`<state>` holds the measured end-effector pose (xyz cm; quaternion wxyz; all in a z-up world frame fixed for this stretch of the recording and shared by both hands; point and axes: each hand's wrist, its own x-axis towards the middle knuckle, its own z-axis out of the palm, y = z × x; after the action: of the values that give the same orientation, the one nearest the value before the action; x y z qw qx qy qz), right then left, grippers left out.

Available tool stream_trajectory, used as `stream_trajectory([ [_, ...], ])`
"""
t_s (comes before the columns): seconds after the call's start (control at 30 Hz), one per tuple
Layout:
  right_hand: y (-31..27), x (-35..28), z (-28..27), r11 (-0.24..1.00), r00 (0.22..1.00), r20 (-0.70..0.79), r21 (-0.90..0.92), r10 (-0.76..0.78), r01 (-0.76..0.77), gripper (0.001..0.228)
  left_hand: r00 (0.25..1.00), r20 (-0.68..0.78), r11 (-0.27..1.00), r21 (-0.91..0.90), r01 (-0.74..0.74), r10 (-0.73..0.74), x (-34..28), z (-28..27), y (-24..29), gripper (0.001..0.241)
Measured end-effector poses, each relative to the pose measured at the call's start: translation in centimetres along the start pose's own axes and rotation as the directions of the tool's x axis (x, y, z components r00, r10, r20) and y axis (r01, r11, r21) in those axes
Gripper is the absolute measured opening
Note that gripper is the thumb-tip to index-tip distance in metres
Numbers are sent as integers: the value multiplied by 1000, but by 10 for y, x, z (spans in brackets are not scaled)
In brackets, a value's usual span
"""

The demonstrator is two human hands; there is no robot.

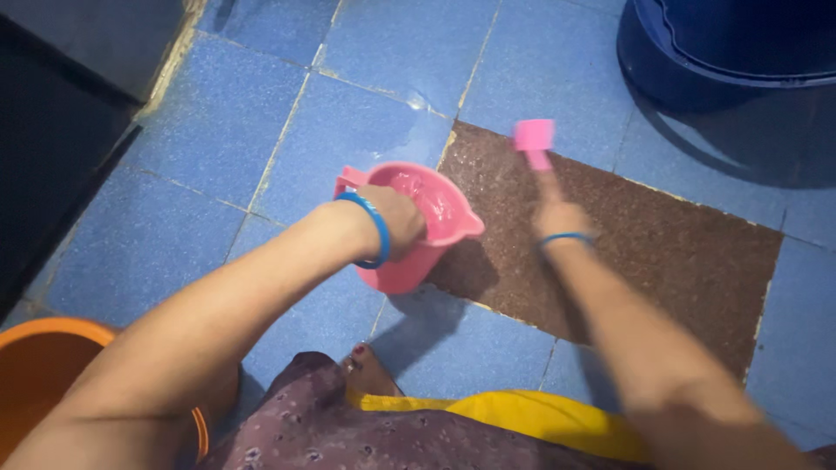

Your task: The person cleans blue bathroom floor tiles using a small pink scoop to move water and a pink mug, eventually rinsing the area.

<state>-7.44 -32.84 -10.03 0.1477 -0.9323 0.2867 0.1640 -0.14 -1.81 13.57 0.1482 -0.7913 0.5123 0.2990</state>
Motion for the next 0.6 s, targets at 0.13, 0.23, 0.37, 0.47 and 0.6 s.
stream_trajectory([
  [0.13, 157, -7, -63, 941, 930, -160, -7, 332, -337, 69, 999, -38, 1000, 17, 25, -24, -8, 3, -11, 23],
  [0.23, 276, -52, -78, 904, 892, -209, 244, 401, -350, 85, 996, -88, 1000, 9, 27, -26, -16, 7, -12, 24],
  [0.37, 322, -71, -75, 650, 784, 46, 530, 619, -545, 77, 996, -41, 996, -8, 85, -85, -29, 8, 2, 23],
  [0.47, 251, -73, -54, 928, 920, -175, 200, 351, -316, 49, 996, -37, 997, -17, 80, -81, -39, 0, 20, 28],
  [0.6, 91, -107, -9, 994, 994, 17, 19, -105, 104, 59, 998, 19, 996, 62, 66, -67, -50, -22, 56, 27],
])
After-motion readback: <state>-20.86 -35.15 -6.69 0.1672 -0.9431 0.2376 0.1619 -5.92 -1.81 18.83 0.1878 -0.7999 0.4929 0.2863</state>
